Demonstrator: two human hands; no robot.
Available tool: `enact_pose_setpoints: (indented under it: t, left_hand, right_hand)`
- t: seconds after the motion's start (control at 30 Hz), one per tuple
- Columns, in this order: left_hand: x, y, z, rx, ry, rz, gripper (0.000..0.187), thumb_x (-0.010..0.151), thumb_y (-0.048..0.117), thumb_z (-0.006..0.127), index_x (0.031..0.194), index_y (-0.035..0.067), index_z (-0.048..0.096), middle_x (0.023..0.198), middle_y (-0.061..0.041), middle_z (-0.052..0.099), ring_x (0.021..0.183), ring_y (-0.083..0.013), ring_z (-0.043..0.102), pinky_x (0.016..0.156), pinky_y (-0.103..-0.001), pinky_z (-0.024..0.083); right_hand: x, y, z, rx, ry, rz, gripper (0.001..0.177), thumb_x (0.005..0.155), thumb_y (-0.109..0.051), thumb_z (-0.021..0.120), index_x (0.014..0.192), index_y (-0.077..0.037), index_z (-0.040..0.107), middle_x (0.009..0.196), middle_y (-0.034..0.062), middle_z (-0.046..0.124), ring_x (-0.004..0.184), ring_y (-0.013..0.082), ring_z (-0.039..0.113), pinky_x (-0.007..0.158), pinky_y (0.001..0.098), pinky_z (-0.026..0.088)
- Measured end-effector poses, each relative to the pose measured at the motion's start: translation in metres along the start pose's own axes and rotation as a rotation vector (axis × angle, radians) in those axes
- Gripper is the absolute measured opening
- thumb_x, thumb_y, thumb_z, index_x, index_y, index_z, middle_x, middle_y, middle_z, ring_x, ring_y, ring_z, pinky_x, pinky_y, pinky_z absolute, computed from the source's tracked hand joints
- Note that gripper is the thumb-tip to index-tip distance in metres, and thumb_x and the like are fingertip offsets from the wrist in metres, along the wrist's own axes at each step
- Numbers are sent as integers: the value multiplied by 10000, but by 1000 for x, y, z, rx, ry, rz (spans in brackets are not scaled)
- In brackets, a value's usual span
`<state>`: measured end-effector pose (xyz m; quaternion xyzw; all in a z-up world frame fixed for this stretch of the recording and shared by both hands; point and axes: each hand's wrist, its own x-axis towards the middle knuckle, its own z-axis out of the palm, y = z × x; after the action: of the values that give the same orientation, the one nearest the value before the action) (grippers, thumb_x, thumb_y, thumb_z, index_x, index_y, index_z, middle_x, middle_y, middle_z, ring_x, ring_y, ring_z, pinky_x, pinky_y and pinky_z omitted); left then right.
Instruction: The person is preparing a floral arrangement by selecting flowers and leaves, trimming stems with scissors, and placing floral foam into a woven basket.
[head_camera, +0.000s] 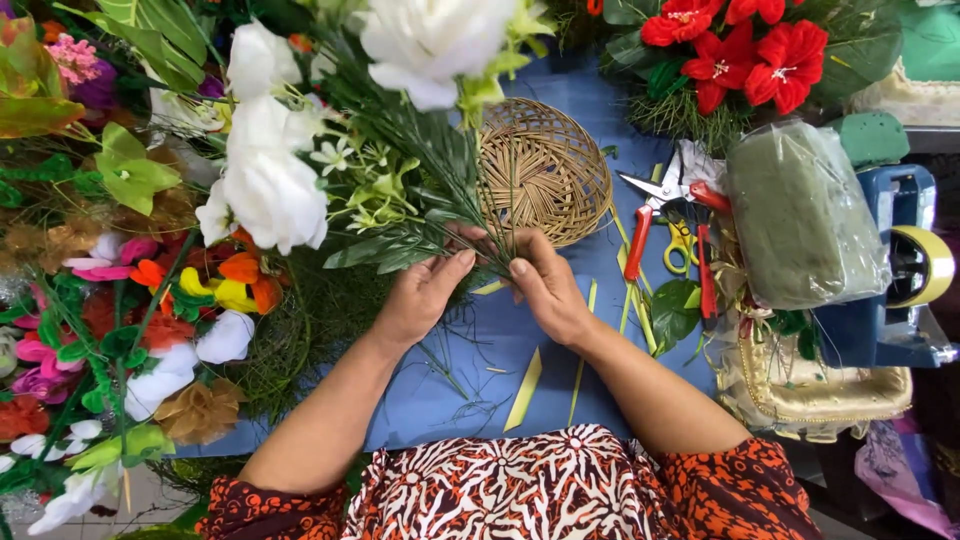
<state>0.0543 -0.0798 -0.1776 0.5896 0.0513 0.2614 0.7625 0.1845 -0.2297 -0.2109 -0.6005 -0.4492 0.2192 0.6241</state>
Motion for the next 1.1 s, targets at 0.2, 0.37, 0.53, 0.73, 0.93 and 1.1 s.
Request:
enact_pose_setpoints:
  t: [0.2,0.37,0.53,0.73,0.93,1.1]
  left_hand:
    - [-1,-15,-4,-46,-70,-31,274,1050,64,578,1279,-78,630,1084,-133,683,1023,-191,680,980,-369,549]
    - [-5,0,6,-42,-54,-81,283,1058,78,564,1282,-77,644,1071,-126,684,1032,-178,676,995,-363,540]
    - [-7,10,17,-40,19,-149,251,1057,101,593,1214,-50,719,1085,-68,707,1054,-111,613,1013,-324,530]
    - [-5,14,22,-52,88,-176,225,1043,100,626,1173,-28,757,1048,-20,706,1043,-72,576,1011,-291,521]
    - [0,26,26,-138,95,-161,209,1048,123,609,1140,-20,730,1060,-16,722,1006,-65,659,976,-285,559]
    - [0,-2,12,-105,8,-78,189,1005,16,637,1165,-81,662,1151,-186,709,1089,-232,703,983,-384,586]
  right_hand:
    - [9,-32,0,-35,90,-78,213,1110,-142,436,1279,-46,522,891,126,560,805,206,538,787,415,508]
    - [2,-17,0,19,118,-81,147,1094,-98,466,1229,-44,493,935,125,598,822,217,592,762,403,525]
    - [5,-13,1,103,154,-78,36,1095,-78,464,1115,-60,441,945,95,533,819,173,500,740,359,475]
    - [6,-4,-3,188,184,-30,99,1079,-57,495,1099,-74,399,967,123,579,810,166,555,732,336,539]
    - [4,5,-5,292,243,51,75,1090,-66,443,1112,-91,376,1013,128,610,832,148,631,772,321,592]
    - [4,7,-4,282,230,38,80,1090,-72,459,1109,-83,381,993,140,608,809,161,632,733,322,589]
